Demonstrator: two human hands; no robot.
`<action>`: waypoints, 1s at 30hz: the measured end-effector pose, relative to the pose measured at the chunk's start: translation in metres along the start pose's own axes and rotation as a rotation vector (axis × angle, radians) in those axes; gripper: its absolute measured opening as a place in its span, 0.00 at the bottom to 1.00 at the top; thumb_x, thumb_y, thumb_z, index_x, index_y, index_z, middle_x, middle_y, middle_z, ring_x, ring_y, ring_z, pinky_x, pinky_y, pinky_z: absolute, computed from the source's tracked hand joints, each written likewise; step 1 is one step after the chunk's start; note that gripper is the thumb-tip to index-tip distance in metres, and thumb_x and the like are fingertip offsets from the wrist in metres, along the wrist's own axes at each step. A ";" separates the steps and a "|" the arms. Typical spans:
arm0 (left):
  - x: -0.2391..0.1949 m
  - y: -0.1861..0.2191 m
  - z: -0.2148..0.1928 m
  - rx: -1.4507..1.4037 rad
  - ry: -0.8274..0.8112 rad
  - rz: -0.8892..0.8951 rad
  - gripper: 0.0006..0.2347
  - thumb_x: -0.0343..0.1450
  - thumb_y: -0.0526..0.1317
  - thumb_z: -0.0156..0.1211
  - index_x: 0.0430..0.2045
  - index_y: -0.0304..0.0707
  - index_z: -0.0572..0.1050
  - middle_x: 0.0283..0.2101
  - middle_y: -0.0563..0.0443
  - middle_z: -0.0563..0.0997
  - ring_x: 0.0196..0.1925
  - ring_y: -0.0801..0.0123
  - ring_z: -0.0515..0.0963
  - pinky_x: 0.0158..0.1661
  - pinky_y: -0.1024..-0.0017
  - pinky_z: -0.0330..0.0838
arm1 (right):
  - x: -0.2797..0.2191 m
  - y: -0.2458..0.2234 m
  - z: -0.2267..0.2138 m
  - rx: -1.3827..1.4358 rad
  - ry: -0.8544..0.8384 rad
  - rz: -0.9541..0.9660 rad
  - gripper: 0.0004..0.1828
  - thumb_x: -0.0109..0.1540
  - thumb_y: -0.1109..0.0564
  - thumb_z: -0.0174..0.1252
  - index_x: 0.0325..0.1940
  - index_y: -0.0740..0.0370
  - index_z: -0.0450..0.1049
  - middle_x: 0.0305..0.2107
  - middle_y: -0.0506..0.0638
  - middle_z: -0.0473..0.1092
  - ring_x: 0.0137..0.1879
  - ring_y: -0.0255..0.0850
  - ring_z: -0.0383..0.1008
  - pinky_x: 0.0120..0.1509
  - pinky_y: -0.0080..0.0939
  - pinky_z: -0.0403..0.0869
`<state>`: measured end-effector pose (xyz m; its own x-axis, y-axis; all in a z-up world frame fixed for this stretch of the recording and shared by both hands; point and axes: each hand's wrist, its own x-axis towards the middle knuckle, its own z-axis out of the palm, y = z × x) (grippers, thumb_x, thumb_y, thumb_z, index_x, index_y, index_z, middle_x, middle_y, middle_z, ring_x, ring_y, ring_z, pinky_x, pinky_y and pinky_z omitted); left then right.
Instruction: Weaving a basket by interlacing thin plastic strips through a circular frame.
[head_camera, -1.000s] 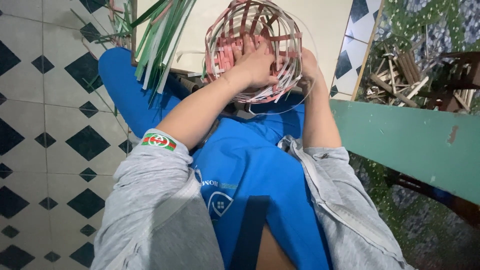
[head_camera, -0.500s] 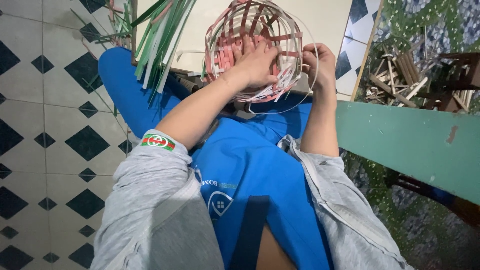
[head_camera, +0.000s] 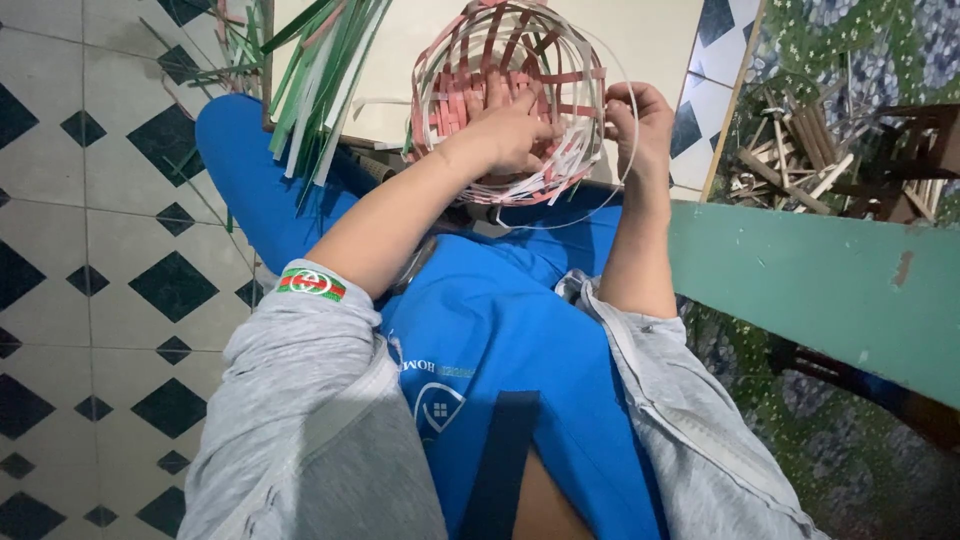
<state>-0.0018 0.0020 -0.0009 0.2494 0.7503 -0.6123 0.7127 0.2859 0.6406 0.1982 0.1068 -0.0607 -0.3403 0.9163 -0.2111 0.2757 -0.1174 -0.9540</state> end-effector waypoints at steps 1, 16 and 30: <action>-0.001 0.000 0.001 0.026 -0.007 0.000 0.27 0.70 0.45 0.56 0.65 0.72 0.54 0.74 0.50 0.32 0.70 0.36 0.20 0.63 0.33 0.19 | -0.002 -0.007 0.002 -0.081 0.014 -0.060 0.09 0.56 0.64 0.52 0.39 0.59 0.73 0.33 0.48 0.72 0.33 0.33 0.70 0.34 0.30 0.76; -0.010 0.003 -0.004 0.062 -0.031 0.003 0.37 0.69 0.32 0.55 0.69 0.69 0.44 0.74 0.48 0.28 0.70 0.34 0.19 0.64 0.32 0.22 | -0.023 -0.028 0.013 -1.080 -0.260 -0.480 0.18 0.60 0.53 0.65 0.50 0.65 0.78 0.57 0.63 0.62 0.60 0.61 0.59 0.60 0.64 0.62; 0.082 -0.040 0.051 0.169 0.123 0.033 0.40 0.63 0.46 0.67 0.69 0.73 0.47 0.75 0.50 0.36 0.67 0.20 0.25 0.59 0.24 0.36 | -0.026 -0.031 0.021 -0.895 -0.323 -0.352 0.20 0.56 0.55 0.66 0.51 0.61 0.78 0.59 0.67 0.59 0.61 0.69 0.63 0.62 0.62 0.67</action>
<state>0.0238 0.0211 -0.1002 0.1997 0.8279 -0.5242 0.8081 0.1634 0.5660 0.1798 0.0781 -0.0302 -0.7225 0.6804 -0.1224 0.6399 0.5911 -0.4911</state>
